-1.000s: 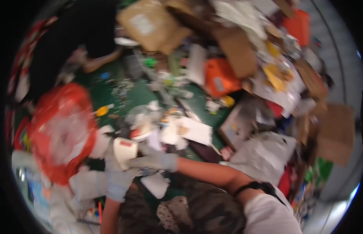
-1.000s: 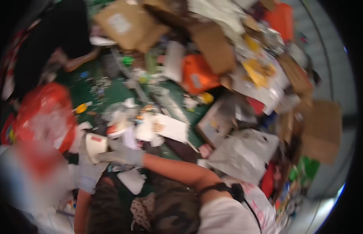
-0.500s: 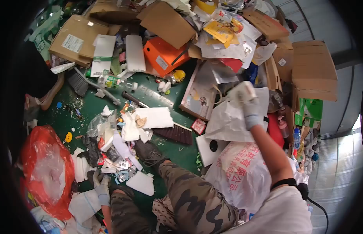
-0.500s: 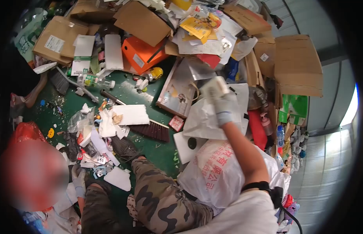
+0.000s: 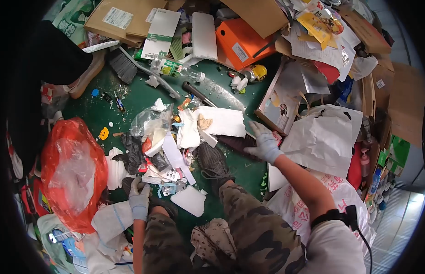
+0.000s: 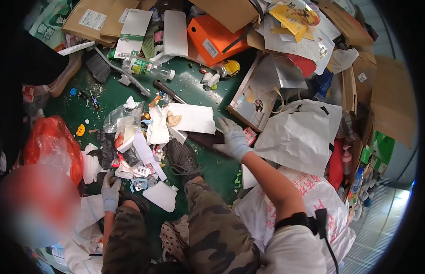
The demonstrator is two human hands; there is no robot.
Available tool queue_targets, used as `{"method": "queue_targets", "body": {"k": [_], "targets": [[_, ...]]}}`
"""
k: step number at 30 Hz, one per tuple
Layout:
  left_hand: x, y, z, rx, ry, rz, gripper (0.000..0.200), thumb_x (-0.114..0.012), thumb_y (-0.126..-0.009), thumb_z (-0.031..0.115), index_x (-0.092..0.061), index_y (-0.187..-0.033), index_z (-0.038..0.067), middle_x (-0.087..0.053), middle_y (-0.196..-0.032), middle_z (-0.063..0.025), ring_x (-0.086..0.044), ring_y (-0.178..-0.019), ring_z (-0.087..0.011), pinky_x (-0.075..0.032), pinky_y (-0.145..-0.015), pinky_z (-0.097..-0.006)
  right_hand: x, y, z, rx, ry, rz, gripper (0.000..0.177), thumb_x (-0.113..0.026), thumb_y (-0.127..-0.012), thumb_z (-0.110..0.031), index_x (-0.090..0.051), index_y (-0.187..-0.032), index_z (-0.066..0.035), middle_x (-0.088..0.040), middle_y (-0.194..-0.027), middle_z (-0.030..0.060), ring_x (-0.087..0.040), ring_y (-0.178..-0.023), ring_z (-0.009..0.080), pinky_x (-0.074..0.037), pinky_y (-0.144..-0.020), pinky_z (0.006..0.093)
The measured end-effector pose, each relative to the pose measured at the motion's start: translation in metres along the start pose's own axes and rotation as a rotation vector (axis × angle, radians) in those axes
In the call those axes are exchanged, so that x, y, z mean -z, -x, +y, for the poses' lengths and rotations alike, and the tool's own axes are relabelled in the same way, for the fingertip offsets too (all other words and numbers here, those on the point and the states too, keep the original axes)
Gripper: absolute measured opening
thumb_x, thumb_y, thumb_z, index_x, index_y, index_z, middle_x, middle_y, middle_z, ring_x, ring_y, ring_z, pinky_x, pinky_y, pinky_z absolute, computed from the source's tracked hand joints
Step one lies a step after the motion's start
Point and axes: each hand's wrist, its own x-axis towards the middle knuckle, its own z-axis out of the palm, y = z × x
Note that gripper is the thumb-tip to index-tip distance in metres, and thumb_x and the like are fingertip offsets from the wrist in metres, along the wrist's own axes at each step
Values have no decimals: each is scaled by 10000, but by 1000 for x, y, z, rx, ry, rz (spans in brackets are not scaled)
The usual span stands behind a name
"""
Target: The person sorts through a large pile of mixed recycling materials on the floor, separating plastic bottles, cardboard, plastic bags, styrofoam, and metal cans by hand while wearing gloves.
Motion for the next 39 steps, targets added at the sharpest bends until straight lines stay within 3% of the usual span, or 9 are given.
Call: {"method": "queue_targets", "body": {"k": [3,6,9,16,20,25,33,36,39], "targets": [[-3,6,12,70,2,20,449,-568,-873,26,-447,-1305,13,-590,-900,-59,-557,-645,-84,-442,-533,-195,-60,-33,-9,-435,-80,-49,936,-791,-590,-312,-360,-1385,-69,-479,-1291,173,-442,-1226,336,-368,-1027,400],[-2,2,2,54,50,23,439,-565,-879,28,-451,-1302,6,-587,-904,-59,-562,-653,-83,-452,-531,-200,-59,-42,-42,-285,35,-99,465,-743,-648,-269,-588,-1049,-91,-564,-1037,101,-549,-1017,290,-448,-888,415],[-2,-3,-1,39,25,53,388,-565,-889,43,-489,-1267,2,-588,-911,-54,-547,-638,-70,-454,-528,-205,-48,-41,-55,-200,-78,112,339,-729,-661,-253,-591,-932,-104,-569,-936,91,-571,-936,292,-469,-813,408],[-6,-1,1,46,-43,103,313,-557,-903,79,-544,-1211,27,-590,-833,-8,-506,-547,-39,-371,-450,-184,35,-91,-57,47,15,438,333,-721,-656,-234,-588,-939,-119,-545,-897,91,-559,-877,296,-473,-765,416],[-7,-2,1,49,-47,113,314,-555,-906,92,-547,-1215,36,-593,-818,-7,-511,-538,-37,-350,-427,-176,40,-96,-13,-50,-71,670,554,-735,-689,-275,-578,-1175,-62,-550,-1172,170,-528,-1061,336,-428,-919,392],[-8,-1,4,68,-47,111,316,-558,-907,100,-546,-1215,32,-594,-817,-6,-514,-536,-38,-351,-417,-180,-51,17,75,-738,-204,269,717,-775,-671,-369,-523,-1252,-33,-428,-1318,245,-422,-1226,382,-348,-1045,395],[-4,-26,-19,51,-99,96,310,-550,-907,115,-560,-1194,-1,-608,-848,-49,-523,-540,-69,-406,-432,-203,-66,10,114,-819,-112,-26,682,-650,-759,-351,-402,-1370,-178,-516,-1264,216,-512,-1152,375,-435,-936,429],[-12,-24,-3,-97,-411,107,307,-565,-885,172,-598,-1148,18,-670,-951,-150,-641,-696,-177,-511,-644,-326,-45,13,101,-690,-141,-102,584,-623,-791,-272,-452,-1341,-173,-589,-1192,179,-584,-1060,352,-466,-884,432],[-14,-12,21,-26,-614,107,320,-528,-872,214,-612,-1140,61,-640,-1082,-183,-607,-1016,-337,-461,-881,-390,8,39,81,-272,-144,274,506,-625,-804,-149,-512,-1295,-98,-606,-1154,190,-597,-1025,371,-480,-867,414]]}}
